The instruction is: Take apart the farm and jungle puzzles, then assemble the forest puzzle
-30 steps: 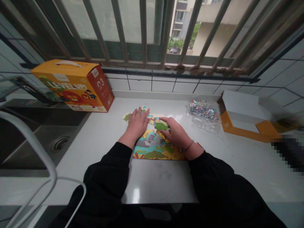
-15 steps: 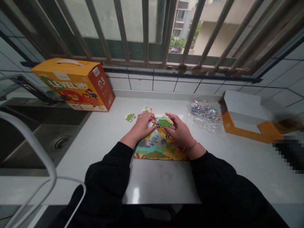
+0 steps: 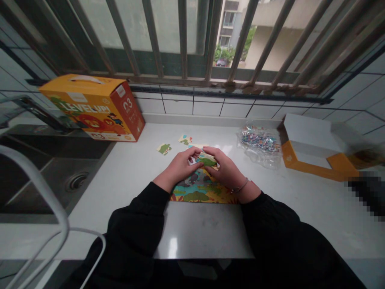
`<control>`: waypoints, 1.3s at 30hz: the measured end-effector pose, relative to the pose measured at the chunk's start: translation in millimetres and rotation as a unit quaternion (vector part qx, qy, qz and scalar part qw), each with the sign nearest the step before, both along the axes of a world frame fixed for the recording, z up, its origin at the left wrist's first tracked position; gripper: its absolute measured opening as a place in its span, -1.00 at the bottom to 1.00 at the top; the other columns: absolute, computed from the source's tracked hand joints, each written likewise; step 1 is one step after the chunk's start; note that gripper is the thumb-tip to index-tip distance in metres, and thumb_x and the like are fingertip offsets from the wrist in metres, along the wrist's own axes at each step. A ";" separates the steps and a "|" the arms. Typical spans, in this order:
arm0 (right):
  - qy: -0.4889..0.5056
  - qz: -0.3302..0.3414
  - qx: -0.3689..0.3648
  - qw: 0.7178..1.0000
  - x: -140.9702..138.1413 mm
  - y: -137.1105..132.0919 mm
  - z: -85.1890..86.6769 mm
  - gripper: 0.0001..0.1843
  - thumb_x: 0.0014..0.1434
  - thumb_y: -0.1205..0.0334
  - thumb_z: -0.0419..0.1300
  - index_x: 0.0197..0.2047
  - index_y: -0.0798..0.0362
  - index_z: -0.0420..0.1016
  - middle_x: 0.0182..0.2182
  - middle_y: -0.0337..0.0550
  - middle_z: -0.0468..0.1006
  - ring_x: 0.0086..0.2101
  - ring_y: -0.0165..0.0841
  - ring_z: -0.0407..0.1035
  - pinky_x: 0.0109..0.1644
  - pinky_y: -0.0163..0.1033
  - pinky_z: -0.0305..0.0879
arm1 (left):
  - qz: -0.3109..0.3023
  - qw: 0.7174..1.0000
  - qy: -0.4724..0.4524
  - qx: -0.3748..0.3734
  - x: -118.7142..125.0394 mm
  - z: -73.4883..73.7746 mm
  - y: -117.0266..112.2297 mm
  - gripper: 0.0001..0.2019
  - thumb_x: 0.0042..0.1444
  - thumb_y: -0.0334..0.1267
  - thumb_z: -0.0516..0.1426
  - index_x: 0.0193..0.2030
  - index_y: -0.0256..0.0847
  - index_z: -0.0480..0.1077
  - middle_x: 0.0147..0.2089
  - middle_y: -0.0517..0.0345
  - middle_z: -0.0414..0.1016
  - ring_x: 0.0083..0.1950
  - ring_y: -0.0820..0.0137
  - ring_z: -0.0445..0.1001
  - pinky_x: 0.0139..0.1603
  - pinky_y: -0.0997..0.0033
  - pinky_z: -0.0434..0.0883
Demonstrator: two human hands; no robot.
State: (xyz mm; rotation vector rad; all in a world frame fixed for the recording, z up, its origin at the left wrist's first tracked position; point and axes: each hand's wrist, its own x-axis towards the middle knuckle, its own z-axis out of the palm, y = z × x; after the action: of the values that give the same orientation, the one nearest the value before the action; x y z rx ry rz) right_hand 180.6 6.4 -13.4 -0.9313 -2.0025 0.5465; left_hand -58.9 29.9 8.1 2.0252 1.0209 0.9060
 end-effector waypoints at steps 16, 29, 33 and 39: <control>-0.065 -0.070 -0.036 0.995 6.5 -0.5 0.8 -0.72 0.38 0.21 0.36 0.13 -0.01 0.55 -0.01 -0.01 0.70 -0.09 -0.16 0.55 0.03 -0.11 0.47 | -0.006 0.998 0.016 0.062 4.2 0.2 -7.2 -0.60 0.33 -0.40 0.32 0.26 -0.05 0.49 0.17 0.06 0.70 0.09 0.23 0.68 0.21 0.12 0.59; -0.117 -0.083 -0.071 0.987 8.2 1.0 0.6 -0.78 0.40 0.22 0.35 0.09 -0.01 0.59 -0.09 -0.03 0.70 -0.16 -0.18 0.53 -0.01 -0.11 0.44 | 0.389 0.858 0.334 -0.022 -53.9 1.1 23.3 -0.51 0.39 -0.02 0.23 0.26 -0.38 0.51 0.39 -0.54 0.44 0.44 -0.42 0.34 0.41 -0.47 0.39; -0.111 -0.075 -0.062 0.989 8.6 1.2 -0.9 -0.79 0.39 0.23 0.35 0.08 0.01 0.59 -0.10 -0.03 0.69 -0.16 -0.18 0.52 0.00 -0.11 0.43 | 0.377 0.875 0.302 -0.038 -58.4 -1.1 26.2 -0.63 0.35 -0.07 0.27 0.14 -0.32 0.54 0.34 -0.53 0.46 0.41 -0.42 0.36 0.36 -0.46 0.40; -0.093 -0.051 -0.056 0.993 8.0 0.1 0.4 -0.80 0.39 0.22 0.34 0.07 0.00 0.58 -0.11 -0.06 0.68 -0.15 -0.19 0.52 0.00 -0.12 0.44 | 0.331 0.920 0.207 -0.040 -57.9 -1.0 31.4 -0.59 0.23 -0.24 0.39 0.18 -0.16 0.44 0.04 -0.13 0.64 0.08 0.00 0.61 0.14 0.02 0.52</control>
State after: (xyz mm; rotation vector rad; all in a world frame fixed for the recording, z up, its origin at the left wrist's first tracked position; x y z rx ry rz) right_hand 188.6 6.5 -13.0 -1.1834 -2.0920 0.5355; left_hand -116.7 61.3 7.1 1.8545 2.0228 0.7386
